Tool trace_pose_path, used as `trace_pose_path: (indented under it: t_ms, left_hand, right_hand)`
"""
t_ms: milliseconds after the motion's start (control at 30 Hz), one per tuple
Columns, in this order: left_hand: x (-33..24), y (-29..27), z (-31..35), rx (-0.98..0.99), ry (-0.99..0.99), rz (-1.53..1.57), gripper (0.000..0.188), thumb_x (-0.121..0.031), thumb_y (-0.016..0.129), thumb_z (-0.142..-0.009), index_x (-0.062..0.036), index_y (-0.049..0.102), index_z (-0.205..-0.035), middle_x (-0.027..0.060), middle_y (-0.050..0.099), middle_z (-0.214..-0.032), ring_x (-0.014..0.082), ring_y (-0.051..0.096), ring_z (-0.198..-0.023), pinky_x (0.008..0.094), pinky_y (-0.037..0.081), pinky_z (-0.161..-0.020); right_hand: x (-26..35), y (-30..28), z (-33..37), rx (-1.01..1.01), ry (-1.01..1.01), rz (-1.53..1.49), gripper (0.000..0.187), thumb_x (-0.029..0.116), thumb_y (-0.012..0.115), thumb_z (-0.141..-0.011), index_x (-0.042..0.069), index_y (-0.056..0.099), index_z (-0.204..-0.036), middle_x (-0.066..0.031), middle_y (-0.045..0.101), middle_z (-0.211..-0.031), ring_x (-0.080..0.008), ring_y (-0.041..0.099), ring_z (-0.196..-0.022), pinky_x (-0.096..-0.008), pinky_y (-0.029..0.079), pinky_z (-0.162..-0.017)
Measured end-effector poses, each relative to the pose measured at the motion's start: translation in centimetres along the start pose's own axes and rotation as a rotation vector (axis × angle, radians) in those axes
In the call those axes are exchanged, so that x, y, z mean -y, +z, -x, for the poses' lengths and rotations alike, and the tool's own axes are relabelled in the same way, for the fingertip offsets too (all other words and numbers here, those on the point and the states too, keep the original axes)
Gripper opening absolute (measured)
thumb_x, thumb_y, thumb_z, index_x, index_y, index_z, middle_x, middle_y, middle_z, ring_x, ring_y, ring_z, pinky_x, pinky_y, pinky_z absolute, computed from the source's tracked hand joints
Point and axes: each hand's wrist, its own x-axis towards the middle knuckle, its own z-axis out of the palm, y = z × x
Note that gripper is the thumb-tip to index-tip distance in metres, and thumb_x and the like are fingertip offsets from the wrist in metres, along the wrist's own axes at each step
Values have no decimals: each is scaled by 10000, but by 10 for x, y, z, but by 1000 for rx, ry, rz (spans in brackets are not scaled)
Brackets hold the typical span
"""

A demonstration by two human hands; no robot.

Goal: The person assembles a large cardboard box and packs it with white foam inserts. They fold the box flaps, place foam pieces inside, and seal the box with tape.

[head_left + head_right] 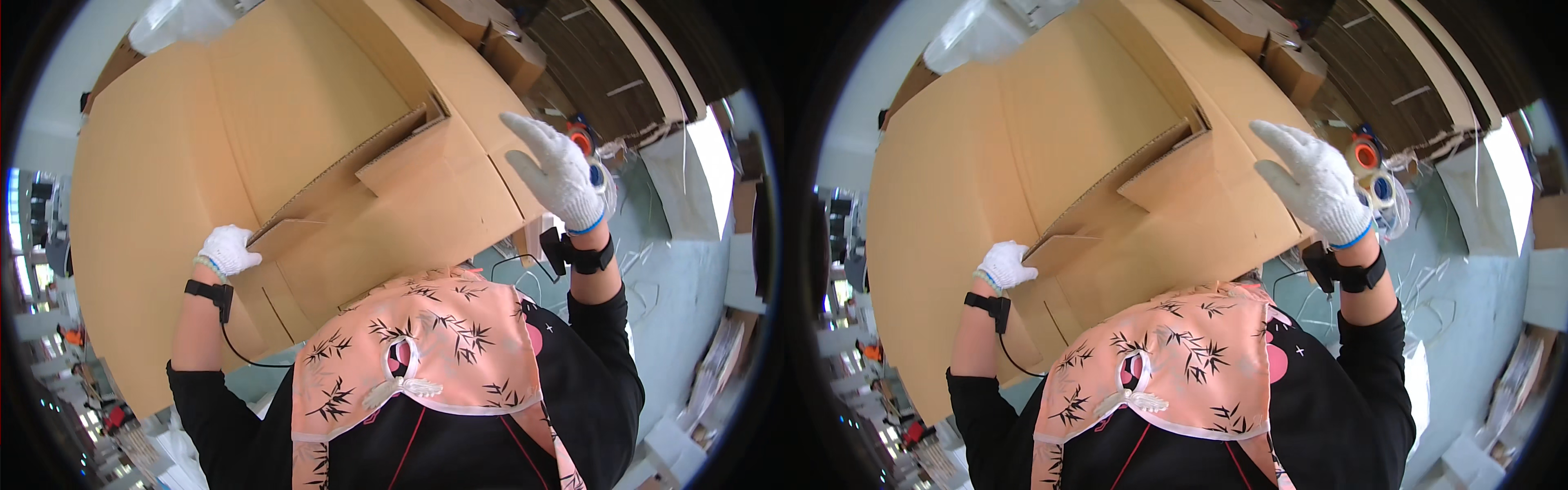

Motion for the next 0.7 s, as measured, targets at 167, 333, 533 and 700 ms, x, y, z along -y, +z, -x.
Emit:
trace_pose_path:
  t_ms: [167,333,533,700]
  left_hand:
    - [-4,-14,-4,145,118,26,596,-440,708,-708,-62,664,-1168,207,695,-1084,371,657,-1022,443,520,-917]
    - [-30,-57,-35,56,436,260,854,-462,710,-781,37,450,-1423,278,594,-1308,383,571,-1228,403,450,-1031]
    - [-29,-74,-122,66,575,500,813,-442,650,-895,105,393,-1438,249,493,-1450,329,460,-1362,369,348,-1130]
    - [-18,-87,-134,-25,426,484,691,-395,604,-964,92,433,-1424,195,515,-1438,268,481,-1320,345,347,-1120]
  right_hand:
    - [4,-40,129,-171,369,170,431,107,667,-879,45,613,-1302,-182,668,-1232,-327,632,-1159,-375,487,-978]
    - [35,-31,245,-309,746,179,449,123,655,-901,43,586,-1338,-188,673,-1220,-324,647,-1150,-375,501,-965]
    - [86,7,320,-310,1020,68,407,190,652,-905,53,618,-1287,-201,694,-1139,-326,685,-1047,-387,528,-898]
    - [119,34,363,-413,1170,21,402,246,647,-907,42,632,-1253,-188,709,-1087,-325,690,-1018,-394,535,-874]
